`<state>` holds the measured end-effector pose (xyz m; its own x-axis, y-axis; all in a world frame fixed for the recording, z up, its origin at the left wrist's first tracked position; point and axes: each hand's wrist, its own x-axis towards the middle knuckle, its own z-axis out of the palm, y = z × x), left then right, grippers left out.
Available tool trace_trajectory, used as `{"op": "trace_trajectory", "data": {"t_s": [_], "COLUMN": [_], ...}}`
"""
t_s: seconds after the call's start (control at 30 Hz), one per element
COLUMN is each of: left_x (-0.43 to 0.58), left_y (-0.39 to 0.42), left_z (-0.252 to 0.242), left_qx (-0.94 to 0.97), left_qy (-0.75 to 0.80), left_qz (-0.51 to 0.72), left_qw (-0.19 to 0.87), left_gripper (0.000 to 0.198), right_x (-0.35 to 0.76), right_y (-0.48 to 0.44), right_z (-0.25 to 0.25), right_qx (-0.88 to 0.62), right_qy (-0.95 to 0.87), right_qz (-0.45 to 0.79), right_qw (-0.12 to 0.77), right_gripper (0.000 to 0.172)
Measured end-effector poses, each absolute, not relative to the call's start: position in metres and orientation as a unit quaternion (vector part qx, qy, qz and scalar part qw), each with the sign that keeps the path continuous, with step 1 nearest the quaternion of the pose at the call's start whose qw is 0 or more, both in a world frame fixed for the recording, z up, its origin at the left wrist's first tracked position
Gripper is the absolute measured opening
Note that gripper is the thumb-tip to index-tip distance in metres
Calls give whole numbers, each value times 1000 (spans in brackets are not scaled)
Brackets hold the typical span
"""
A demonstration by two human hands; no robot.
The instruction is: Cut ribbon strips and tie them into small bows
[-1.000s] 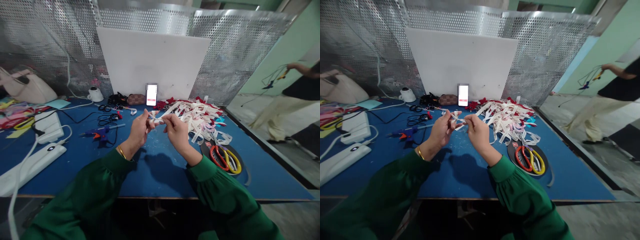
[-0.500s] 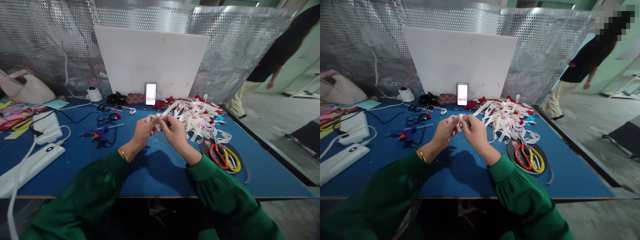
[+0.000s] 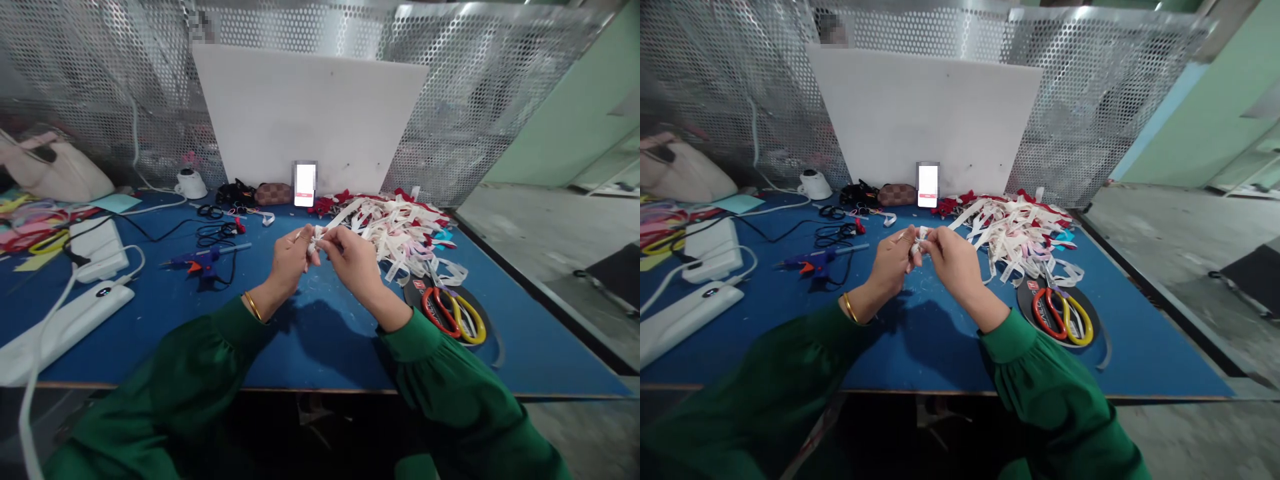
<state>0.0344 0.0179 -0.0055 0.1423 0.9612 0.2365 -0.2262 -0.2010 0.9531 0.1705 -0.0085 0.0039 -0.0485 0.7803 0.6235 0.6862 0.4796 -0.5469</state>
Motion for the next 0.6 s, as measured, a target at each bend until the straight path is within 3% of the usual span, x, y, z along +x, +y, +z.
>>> {"op": "trace_trajectory", "data": {"t_s": [0.3,0.6], "left_x": [32,24], "left_y": [21,26], "left_z": [-5,4], "left_qx": [490,398], "left_qy": [339,278], "left_qz": [564,486], "left_qw": [571,727], "left_gripper": [45,48], "right_x": [168,170], "right_y": [-13,-8], "right_z": [7,7], "right_qx": [-431,-440], "right_qy": [-798,-738], "right_qz": [34,166], "right_qw": [419,483], "right_gripper": [20,24]}}
